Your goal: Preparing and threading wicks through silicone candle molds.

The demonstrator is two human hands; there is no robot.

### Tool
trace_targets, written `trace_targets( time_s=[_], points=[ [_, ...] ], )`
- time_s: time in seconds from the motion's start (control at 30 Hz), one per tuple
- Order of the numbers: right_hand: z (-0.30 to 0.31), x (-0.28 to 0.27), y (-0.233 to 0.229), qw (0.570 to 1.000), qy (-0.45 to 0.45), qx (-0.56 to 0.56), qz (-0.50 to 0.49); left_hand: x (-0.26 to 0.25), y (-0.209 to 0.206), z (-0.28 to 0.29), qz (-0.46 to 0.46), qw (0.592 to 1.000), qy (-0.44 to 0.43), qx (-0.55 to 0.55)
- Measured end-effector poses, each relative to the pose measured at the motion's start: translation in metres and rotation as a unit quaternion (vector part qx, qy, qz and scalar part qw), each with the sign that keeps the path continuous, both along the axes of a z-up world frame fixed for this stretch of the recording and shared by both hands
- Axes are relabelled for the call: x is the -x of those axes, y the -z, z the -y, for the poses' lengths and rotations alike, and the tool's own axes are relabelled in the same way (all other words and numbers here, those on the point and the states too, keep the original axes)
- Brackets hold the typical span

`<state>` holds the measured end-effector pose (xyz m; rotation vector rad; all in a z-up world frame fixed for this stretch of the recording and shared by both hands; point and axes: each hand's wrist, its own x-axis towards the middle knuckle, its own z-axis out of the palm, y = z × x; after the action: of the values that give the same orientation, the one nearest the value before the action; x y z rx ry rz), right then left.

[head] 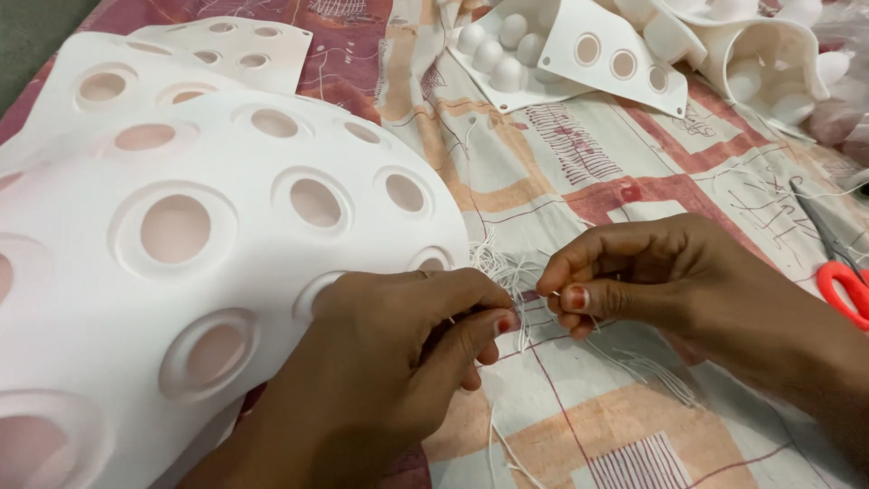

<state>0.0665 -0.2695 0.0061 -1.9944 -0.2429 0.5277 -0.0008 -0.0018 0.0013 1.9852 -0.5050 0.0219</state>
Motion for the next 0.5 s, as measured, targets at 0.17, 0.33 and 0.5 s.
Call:
trace_targets(
  time_s=[0.17, 0.33, 0.5],
  points=[
    [-0.002, 0.004, -0.006, 1.000, -0.024, -0.014, 0.001, 0.005, 0.003, 0.003, 0.138, 0.989, -0.006, -0.042],
    [0.005, 0.004, -0.001, 0.995, -0.087, -0.053, 0.019, 0.005, 0.003, 0.004, 0.114, 0.991, -0.018, -0.072],
    [-0.001, 0.010, -0.006, 0.993, -0.080, -0.083, 0.024, 0.003, 0.004, 0.005, 0.149, 0.988, -0.015, -0.030]
  ],
)
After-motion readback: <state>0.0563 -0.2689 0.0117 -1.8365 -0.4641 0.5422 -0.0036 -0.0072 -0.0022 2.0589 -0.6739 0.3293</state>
